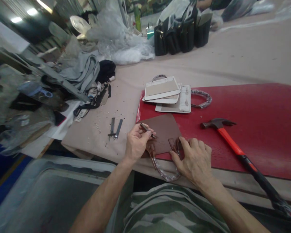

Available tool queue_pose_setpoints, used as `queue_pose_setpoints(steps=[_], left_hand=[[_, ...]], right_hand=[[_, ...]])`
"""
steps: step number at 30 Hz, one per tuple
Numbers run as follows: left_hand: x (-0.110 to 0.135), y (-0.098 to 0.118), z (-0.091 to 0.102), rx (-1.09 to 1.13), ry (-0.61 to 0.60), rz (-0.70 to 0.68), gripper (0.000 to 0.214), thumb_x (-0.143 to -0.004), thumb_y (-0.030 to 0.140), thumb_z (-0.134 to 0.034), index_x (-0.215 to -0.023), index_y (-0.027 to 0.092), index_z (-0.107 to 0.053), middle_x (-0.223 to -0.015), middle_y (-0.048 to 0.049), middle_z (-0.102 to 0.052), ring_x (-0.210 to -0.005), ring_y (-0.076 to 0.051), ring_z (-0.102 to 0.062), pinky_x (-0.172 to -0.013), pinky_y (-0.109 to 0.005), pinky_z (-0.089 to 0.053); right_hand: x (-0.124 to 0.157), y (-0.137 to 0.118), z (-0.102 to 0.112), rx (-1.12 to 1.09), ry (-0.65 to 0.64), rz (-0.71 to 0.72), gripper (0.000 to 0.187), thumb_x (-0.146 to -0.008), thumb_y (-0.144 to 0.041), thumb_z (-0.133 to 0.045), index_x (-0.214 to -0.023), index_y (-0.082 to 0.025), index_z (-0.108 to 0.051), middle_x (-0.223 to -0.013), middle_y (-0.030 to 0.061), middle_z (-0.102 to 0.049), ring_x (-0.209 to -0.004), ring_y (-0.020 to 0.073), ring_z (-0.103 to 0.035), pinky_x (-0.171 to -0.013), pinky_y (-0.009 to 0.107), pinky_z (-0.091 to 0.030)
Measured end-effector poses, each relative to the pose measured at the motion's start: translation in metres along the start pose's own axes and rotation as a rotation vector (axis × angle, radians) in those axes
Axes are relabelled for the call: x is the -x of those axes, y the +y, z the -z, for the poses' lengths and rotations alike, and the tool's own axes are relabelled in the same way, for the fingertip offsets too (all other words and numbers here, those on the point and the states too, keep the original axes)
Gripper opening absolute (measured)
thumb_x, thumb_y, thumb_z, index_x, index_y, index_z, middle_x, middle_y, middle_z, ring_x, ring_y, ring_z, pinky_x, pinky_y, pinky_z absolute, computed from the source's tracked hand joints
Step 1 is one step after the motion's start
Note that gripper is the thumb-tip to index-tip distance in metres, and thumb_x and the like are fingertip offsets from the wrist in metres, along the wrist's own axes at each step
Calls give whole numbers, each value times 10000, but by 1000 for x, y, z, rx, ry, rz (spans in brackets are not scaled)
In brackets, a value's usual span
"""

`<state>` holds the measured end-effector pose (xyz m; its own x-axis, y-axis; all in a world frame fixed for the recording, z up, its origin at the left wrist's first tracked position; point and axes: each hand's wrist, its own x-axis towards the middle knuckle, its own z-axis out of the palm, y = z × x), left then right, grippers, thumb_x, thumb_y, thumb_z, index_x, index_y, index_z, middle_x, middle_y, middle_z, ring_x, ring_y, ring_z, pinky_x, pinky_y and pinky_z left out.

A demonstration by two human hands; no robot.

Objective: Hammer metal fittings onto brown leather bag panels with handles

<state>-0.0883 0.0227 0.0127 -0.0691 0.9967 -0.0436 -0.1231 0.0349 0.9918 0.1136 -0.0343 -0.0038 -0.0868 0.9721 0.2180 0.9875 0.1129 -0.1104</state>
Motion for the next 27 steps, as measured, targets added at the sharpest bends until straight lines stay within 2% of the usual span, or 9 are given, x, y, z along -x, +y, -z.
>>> queue_pose_setpoints(steps=[3, 8, 24, 27], left_hand=[[12, -13, -10, -59, -35, -55, 193, -882, 320, -696, -932, 169, -587, -874, -45, -741, -799, -171, -753, -745, -283, -636], [18, -28, -8, -181, -66, -133, 92, -957, 267, -608, -945, 177, -593, -878, -43, -757, -801, -165, -750, -790, -302, -640], [16, -29, -12, -299, -88, -180, 59, -959, 180, -558, -929, 187, -608, -866, -29, -762, -788, -152, -751, -741, -264, -629], [17, -31, -12, -358, -93, -229, 70, -954, 160, -554, -931, 192, -612, -865, -26, -763, -801, -154, -753, -751, -262, -622]], right_hand=[[2, 2, -5, -27, 28, 6, 496, -904, -508, -629, -1243, -147, -638, -992, 126, -597, -906, 298, -478, -775, 387, -300], [3, 5, -10, -53, 50, 25, 504, -912, -508, -612, -1257, -141, -628, -1010, 129, -591, -913, 299, -476, -792, 398, -313], [2, 8, -10, -69, 38, 33, 511, -922, -511, -591, -1264, -134, -627, -991, 131, -591, -906, 298, -484, -786, 406, -324], [2, 5, -9, -75, 30, 23, 515, -913, -509, -605, -1265, -133, -630, -991, 132, -598, -909, 302, -495, -782, 407, -332]])
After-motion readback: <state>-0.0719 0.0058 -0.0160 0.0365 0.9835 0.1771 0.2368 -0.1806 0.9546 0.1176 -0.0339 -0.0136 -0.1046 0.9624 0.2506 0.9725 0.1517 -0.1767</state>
